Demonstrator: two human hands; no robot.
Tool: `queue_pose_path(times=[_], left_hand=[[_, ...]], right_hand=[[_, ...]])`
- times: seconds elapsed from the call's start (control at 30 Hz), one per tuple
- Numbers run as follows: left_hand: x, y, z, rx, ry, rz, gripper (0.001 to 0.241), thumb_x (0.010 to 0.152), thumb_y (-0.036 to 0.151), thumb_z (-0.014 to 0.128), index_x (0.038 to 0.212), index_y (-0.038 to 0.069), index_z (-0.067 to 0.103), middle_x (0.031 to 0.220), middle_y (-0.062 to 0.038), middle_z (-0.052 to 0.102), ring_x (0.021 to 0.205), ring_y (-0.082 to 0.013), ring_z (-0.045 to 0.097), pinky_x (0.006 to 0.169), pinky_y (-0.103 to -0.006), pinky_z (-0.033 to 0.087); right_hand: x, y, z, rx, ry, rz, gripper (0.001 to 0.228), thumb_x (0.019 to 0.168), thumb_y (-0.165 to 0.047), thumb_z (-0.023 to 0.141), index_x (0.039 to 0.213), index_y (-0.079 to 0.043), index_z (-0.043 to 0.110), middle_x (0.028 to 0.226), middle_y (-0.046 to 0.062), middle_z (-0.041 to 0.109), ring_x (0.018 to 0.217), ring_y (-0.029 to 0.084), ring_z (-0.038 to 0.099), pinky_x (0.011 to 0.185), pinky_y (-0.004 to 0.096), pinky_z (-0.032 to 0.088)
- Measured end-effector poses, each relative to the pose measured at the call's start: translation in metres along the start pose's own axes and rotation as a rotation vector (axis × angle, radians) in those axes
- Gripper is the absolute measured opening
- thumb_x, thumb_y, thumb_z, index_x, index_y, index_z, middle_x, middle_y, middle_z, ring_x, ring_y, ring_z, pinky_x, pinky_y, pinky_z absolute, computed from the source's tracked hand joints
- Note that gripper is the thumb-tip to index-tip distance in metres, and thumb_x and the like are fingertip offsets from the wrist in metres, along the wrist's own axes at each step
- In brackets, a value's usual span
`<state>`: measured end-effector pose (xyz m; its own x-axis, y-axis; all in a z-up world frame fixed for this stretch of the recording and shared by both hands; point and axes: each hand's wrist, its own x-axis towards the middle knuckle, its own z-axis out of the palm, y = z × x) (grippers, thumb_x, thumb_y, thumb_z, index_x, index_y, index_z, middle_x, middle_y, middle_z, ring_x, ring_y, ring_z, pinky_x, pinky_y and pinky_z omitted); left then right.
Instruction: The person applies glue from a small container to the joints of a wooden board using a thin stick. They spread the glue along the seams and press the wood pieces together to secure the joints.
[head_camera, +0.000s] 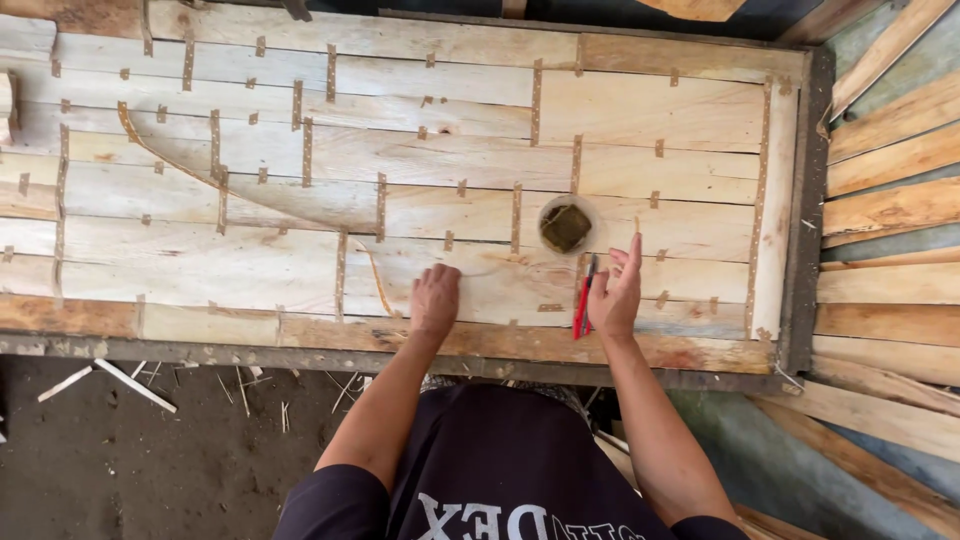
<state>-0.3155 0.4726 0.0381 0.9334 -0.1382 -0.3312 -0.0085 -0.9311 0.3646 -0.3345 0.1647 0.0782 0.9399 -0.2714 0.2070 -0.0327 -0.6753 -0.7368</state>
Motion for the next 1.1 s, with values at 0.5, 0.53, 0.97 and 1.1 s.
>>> queue_pose_path(times=[0.5,0.53,0.97,1.1], left_hand=[[0.013,-0.080,-0.010,0.140,-0.108,0.250,0.061,0.104,0.029,0.045,0.159,0.013,0.024,0.170,-0.013,0.015,0.157,-0.0290,0.011,0.126,-0.0497,0.010],[0.015,-0.078,-0.012,0.140,-0.104,0.259,0.061,0.104,0.029,0.045,0.159,0.013,0.024,0.170,-0.013,0.015,0.157,-0.0290,0.011,0.126,-0.0497,0.010],[0.071,-0.058,-0.033,-0.072,-0.056,0.274,0.067,0.098,0.021,0.056,0.158,0.008,0.030,0.165,-0.015,0.028,0.154,-0.0325,0.024,0.123,-0.0513,0.022],[0.101,-0.053,-0.035,-0.093,-0.036,0.245,0.067,0.099,0.022,0.055,0.158,0.007,0.029,0.166,-0.014,0.027,0.155,-0.0323,0.022,0.123,-0.0539,0.021]], right_hand=[[-0.049,-0.111,0.119,-0.166,-0.568,0.175,0.089,0.097,-0.013,0.057,0.165,-0.020,-0.001,0.136,0.019,0.064,0.114,0.035,0.069,0.097,0.045,0.055],[-0.048,-0.112,0.119,-0.169,-0.559,0.175,0.089,0.097,-0.013,0.057,0.165,-0.020,-0.001,0.136,0.019,0.064,0.114,0.035,0.069,0.097,0.045,0.055],[-0.011,-0.117,0.125,-0.166,-0.611,0.262,0.087,0.099,-0.012,0.053,0.166,-0.023,-0.002,0.126,0.019,0.069,0.113,0.034,0.069,0.099,0.045,0.054],[0.015,-0.116,0.134,-0.050,-0.568,0.219,0.085,0.097,-0.010,0.053,0.166,-0.020,0.004,0.120,0.019,0.070,0.111,0.034,0.070,0.095,0.044,0.055]])
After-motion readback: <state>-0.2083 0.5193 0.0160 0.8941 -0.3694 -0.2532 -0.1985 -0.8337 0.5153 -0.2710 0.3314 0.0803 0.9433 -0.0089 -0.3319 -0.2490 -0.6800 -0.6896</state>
